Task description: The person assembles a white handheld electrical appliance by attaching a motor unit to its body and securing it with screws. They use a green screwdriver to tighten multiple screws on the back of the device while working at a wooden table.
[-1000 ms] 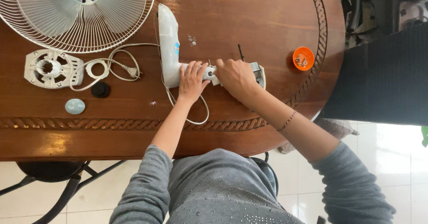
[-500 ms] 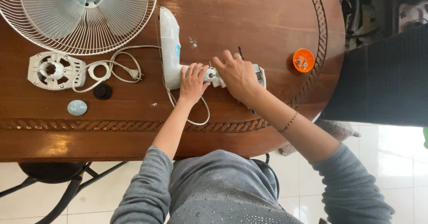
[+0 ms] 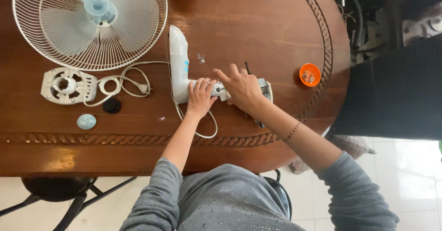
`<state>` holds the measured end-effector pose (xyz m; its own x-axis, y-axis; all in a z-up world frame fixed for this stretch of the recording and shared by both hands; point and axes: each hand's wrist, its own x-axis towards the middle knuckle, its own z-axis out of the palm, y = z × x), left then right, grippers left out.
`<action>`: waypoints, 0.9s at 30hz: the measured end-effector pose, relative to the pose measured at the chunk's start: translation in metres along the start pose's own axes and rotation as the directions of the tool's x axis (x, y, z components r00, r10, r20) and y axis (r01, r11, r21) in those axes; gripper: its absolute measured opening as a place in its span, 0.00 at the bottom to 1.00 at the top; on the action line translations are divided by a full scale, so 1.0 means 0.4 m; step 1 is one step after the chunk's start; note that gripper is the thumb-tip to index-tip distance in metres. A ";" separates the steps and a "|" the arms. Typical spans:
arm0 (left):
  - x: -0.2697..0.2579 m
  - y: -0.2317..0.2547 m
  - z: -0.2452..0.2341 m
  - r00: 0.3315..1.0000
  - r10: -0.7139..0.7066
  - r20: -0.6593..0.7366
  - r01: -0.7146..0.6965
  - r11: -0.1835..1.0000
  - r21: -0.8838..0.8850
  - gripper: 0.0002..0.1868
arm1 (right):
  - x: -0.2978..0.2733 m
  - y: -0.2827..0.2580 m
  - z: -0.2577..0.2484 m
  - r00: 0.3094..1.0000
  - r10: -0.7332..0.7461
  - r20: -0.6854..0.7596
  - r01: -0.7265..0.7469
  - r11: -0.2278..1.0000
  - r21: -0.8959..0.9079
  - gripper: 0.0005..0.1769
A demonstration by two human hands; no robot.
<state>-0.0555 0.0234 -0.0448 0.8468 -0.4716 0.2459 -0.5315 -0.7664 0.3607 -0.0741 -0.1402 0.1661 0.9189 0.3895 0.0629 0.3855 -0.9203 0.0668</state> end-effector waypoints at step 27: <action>0.006 0.001 -0.007 0.996 -0.048 0.071 0.050 0.998 -0.029 0.36 | 0.011 -0.011 -0.018 0.985 0.088 0.151 -0.105 0.989 0.108 0.37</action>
<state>-0.0539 0.0230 -0.0416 0.8706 -0.4640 0.1636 -0.4885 -0.7763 0.3984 -0.0724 -0.1342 0.1732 0.9512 0.2971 -0.0828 0.2940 -0.9546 -0.0479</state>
